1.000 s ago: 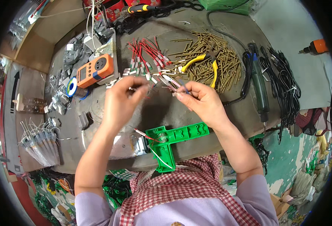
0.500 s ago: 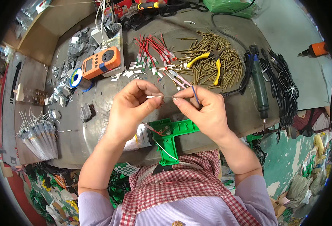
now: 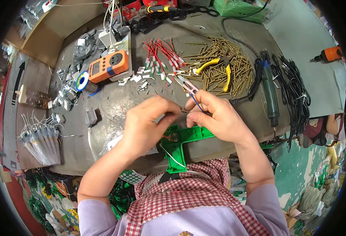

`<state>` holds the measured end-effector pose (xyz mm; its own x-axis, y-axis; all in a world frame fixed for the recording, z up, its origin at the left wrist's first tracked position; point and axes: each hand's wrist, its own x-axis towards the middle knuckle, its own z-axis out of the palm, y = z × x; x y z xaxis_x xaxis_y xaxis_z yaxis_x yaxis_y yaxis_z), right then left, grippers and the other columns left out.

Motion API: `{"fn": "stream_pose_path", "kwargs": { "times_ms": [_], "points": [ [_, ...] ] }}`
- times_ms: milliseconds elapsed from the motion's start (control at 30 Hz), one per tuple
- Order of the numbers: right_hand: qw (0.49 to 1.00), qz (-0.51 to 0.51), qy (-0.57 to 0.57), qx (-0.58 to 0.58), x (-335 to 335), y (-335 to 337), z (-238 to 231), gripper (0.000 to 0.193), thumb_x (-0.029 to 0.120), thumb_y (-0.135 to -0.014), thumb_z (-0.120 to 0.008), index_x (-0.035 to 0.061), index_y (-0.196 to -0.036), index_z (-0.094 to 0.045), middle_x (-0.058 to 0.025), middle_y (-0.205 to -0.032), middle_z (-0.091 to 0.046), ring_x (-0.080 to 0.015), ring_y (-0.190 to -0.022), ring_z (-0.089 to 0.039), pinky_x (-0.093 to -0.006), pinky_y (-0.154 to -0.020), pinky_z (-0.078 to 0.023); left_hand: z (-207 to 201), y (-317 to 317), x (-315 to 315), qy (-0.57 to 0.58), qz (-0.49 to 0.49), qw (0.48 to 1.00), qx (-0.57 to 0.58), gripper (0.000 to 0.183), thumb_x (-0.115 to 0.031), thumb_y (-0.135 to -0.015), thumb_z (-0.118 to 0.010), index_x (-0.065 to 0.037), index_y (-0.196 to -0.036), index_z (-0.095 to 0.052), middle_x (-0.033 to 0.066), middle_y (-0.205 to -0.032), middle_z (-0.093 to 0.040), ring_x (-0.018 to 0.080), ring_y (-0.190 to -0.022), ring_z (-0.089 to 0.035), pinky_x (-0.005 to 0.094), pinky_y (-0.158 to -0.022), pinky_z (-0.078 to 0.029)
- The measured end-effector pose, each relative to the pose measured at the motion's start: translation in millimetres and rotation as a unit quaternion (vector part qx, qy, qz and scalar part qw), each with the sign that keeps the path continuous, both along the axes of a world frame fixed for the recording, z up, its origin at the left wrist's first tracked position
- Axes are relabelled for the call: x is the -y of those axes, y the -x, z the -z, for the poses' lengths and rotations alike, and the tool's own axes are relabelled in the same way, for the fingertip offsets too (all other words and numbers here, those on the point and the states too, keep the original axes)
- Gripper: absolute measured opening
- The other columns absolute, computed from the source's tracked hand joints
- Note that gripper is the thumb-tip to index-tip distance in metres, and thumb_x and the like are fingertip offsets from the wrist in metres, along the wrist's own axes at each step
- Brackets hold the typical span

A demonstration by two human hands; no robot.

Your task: The person assembles a handheld power tool by wiring components into the plastic casing, soldering connections with a soldering iron, closing the housing cover, and driving screws with an electric screwdriver.

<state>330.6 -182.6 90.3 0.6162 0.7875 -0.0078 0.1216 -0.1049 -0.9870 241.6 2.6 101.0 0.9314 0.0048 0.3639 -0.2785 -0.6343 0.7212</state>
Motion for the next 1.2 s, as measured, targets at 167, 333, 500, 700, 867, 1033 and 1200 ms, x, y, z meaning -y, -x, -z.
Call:
{"fn": "stream_pose_path", "kwargs": {
  "times_ms": [167, 333, 500, 700, 867, 1033, 1200],
  "points": [
    [0.997, 0.011, 0.006, 0.07, 2.2, -5.6, 3.9, 0.027, 0.005, -0.085, -0.066, -0.0007, -0.106, -0.049, -0.0082, -0.075, -0.067, -0.0122, -0.071, -0.065, -0.0283, -0.065, -0.05, -1.6, -1.7, 2.7, -0.009, -0.01, 1.0, -0.021, 0.016, 0.0, -0.072, -0.071, -0.008, -0.084, -0.065, 0.0066, -0.082, -0.065, 0.0263, -0.079, -0.064, 0.0345, -0.069, -0.052],
    [0.991, -0.009, -0.052, -0.126, 6.7, -9.3, 13.7, 0.029, 0.002, -0.086, -0.063, -0.0033, -0.112, -0.05, -0.0087, -0.078, -0.068, -0.0117, -0.073, -0.065, -0.0263, -0.067, -0.051, -2.1, -8.0, 12.7, -0.022, 0.016, 1.0, 0.0, 0.014, -0.004, -0.073, -0.072, -0.007, -0.086, -0.066, 0.0072, -0.083, -0.066, 0.0275, -0.081, -0.064, 0.0365, -0.072, -0.051],
    [0.997, -0.012, -0.011, -0.08, 9.6, -6.4, 7.5, 0.016, 0.005, -0.088, -0.061, -0.0032, -0.102, -0.059, -0.0076, -0.075, -0.067, -0.011, -0.07, -0.063, -0.0263, -0.065, -0.05, -2.9, -2.6, -1.2, -0.165, -0.016, 0.984, 0.064, 0.019, -0.006, -0.07, -0.075, -0.005, -0.088, -0.069, 0.0075, -0.076, -0.064, 0.0245, -0.067, -0.063, 0.0345, -0.061, -0.05],
    [0.981, 0.015, 0.003, 0.191, -1.2, -1.5, 6.8, 0.013, 0.009, -0.082, -0.065, -0.0016, -0.089, -0.061, -0.0111, -0.075, -0.061, -0.021, -0.063, -0.059, -0.0322, -0.06, -0.046, -17.6, 9.2, 1.7, -0.227, -0.055, 0.969, 0.079, 0.012, -0.004, -0.069, -0.073, -0.005, -0.075, -0.063, 0.0073, -0.069, -0.059, 0.0263, -0.065, -0.059, 0.0368, -0.058, -0.047],
    [0.992, -0.013, 0.005, 0.126, 1.5, 3.8, 8.2, 0.009, 0.005, -0.081, -0.065, -0.0021, -0.085, -0.061, -0.0101, -0.076, -0.058, -0.0185, -0.064, -0.058, -0.0298, -0.06, -0.045, -20.2, 45.8, -11.0, -0.206, -0.053, 0.977, 0.026, 0.007, -0.002, -0.071, -0.068, -0.005, -0.073, -0.061, 0.0081, -0.069, -0.056, 0.0276, -0.066, -0.055, 0.038, -0.059, -0.045],
    [0.998, 0.015, 0.043, 0.035, 2.0, 4.2, 12.3, 0.013, 0.004, -0.081, -0.063, -0.0005, -0.093, -0.062, -0.0053, -0.078, -0.058, -0.0116, -0.062, -0.05, -0.0265, -0.059, -0.044, -15.3, 122.6, -26.9, -0.099, 0.183, 0.949, -0.238, 0.006, -0.005, -0.073, -0.066, -0.005, -0.079, -0.065, 0.009, -0.071, -0.058, 0.0278, -0.075, -0.063, 0.0378, -0.068, -0.052],
    [0.985, -0.084, 0.085, 0.127, -14.2, 14.0, 10.7, 0.015, 0.004, -0.079, -0.066, 0.0017, -0.093, -0.066, 0.0034, -0.081, -0.054, -0.0039, -0.064, -0.041, -0.02, -0.058, -0.036, 9.2, 107.5, 29.3, -0.17, 0.01, 0.978, -0.123, 0.024, -0.007, -0.068, -0.073, -0.008, -0.093, -0.07, 0.0063, -0.085, -0.063, 0.0237, -0.076, -0.064, 0.0343, -0.065, -0.052]
  ]
}}
